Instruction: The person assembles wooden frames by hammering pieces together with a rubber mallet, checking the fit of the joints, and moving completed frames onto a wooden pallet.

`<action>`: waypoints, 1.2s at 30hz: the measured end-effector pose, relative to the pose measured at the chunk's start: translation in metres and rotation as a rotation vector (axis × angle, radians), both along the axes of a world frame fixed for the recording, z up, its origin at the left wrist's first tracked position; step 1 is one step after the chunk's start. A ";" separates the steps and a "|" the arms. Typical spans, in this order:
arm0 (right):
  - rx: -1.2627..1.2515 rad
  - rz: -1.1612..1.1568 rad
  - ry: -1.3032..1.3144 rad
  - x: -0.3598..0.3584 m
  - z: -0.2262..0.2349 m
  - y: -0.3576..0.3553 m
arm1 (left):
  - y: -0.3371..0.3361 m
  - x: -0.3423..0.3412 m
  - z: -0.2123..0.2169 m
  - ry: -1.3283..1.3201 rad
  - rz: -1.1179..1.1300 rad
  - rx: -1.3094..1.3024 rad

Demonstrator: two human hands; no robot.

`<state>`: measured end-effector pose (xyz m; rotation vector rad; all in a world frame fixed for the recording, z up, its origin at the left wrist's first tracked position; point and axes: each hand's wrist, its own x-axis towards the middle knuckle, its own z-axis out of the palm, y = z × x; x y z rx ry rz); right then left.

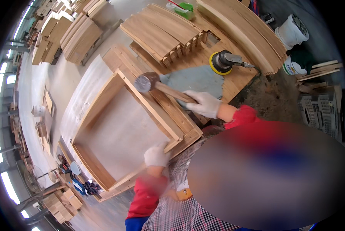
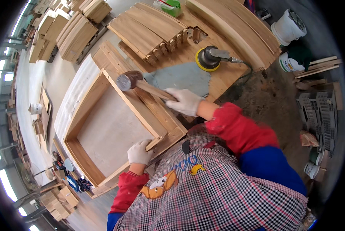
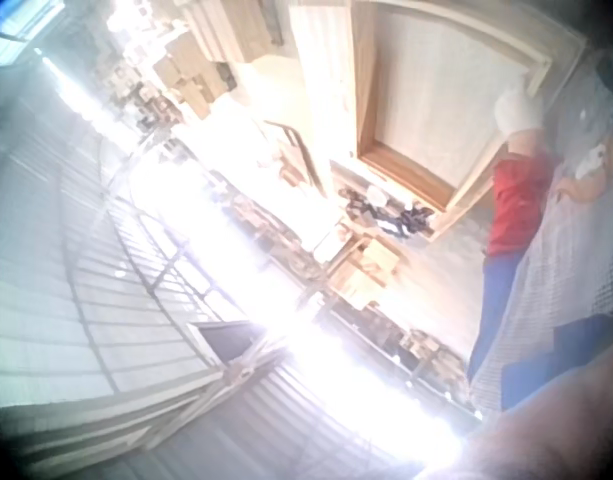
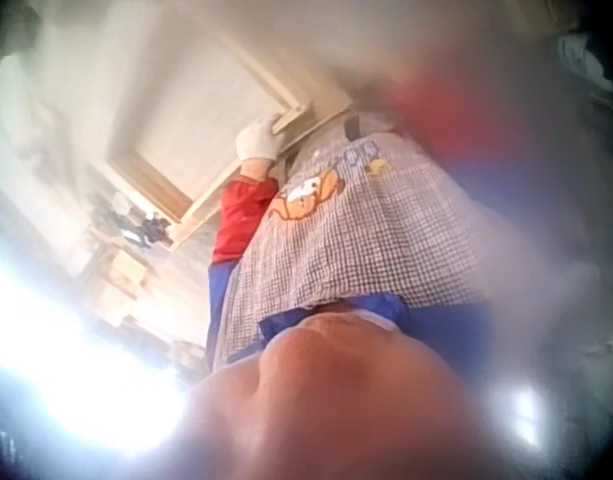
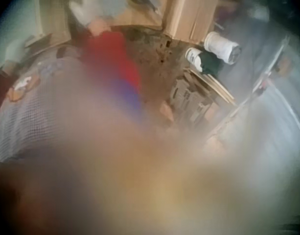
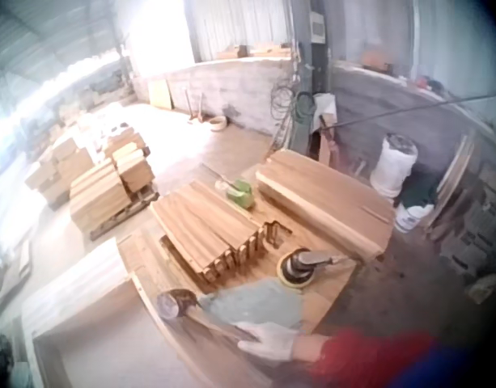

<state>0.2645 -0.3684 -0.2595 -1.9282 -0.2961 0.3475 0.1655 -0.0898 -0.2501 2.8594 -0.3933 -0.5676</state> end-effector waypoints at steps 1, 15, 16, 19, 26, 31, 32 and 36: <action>-0.112 -0.041 -0.027 -0.009 -0.004 -0.015 | 0.000 0.000 0.001 0.011 0.000 0.013; -0.787 -0.291 -0.187 -0.034 -0.068 -0.120 | -0.014 -0.007 0.009 0.012 0.062 0.034; -0.773 -0.298 -0.170 -0.035 -0.070 -0.120 | -0.013 -0.009 0.008 -0.008 0.071 0.016; -0.753 -0.355 -0.166 -0.038 -0.072 -0.117 | -0.014 -0.008 0.012 0.005 0.106 -0.088; -0.548 -0.514 -0.376 -0.031 -0.036 -0.074 | 0.095 -0.050 0.023 -0.428 0.526 -0.407; -0.048 -0.287 0.003 -0.023 -0.014 0.024 | 0.283 -0.102 0.006 -0.660 1.101 0.087; -0.008 -0.258 0.065 -0.023 -0.008 0.046 | 0.314 -0.114 -0.005 -0.622 1.282 -0.062; -0.233 -0.188 0.098 -0.025 0.005 0.117 | 0.360 -0.147 -0.061 -0.572 1.535 -0.847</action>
